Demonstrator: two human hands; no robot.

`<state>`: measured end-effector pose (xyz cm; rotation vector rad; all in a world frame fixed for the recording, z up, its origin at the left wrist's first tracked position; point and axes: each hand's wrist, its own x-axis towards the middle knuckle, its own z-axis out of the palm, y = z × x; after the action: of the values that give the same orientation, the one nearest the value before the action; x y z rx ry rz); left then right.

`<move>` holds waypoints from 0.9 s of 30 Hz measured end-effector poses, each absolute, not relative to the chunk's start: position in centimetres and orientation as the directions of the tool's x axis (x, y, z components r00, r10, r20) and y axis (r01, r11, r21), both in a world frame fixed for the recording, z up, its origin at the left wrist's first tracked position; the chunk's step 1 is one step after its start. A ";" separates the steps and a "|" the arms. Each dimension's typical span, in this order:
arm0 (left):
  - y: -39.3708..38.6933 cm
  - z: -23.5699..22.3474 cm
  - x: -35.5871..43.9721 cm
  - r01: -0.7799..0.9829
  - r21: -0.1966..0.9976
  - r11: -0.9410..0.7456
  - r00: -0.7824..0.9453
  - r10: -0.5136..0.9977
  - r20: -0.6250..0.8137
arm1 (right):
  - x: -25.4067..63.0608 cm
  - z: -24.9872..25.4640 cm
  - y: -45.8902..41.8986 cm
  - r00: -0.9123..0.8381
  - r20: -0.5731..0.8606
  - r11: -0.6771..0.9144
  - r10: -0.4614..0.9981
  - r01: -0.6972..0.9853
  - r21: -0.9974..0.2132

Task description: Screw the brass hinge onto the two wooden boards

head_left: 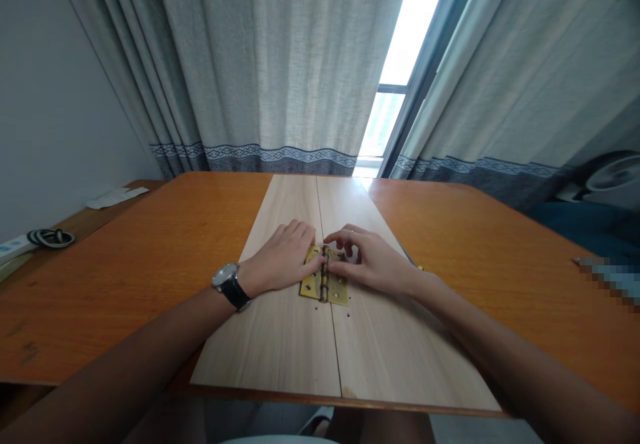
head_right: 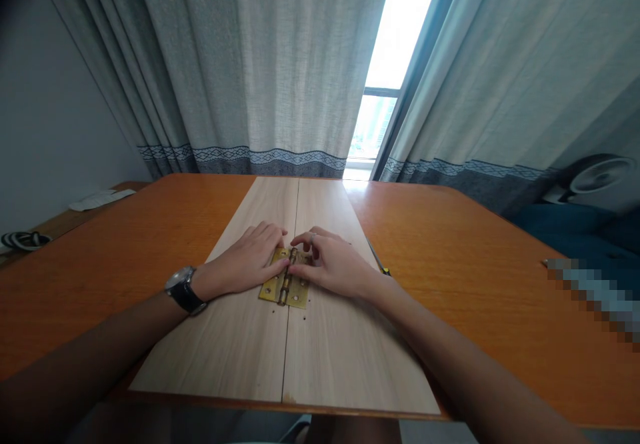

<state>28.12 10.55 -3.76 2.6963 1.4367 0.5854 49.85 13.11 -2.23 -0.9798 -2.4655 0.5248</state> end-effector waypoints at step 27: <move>9.4 -3.9 25.0 0.620 0.328 -0.713 0.663 0.699 0.267 | 51.9 -0.4 10.2 -0.789 -0.130 0.697 0.600 0.596 -0.400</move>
<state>24.99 9.38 -3.89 2.6697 1.0733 0.5589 51.87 10.22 -0.41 -1.0167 -2.8841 0.6738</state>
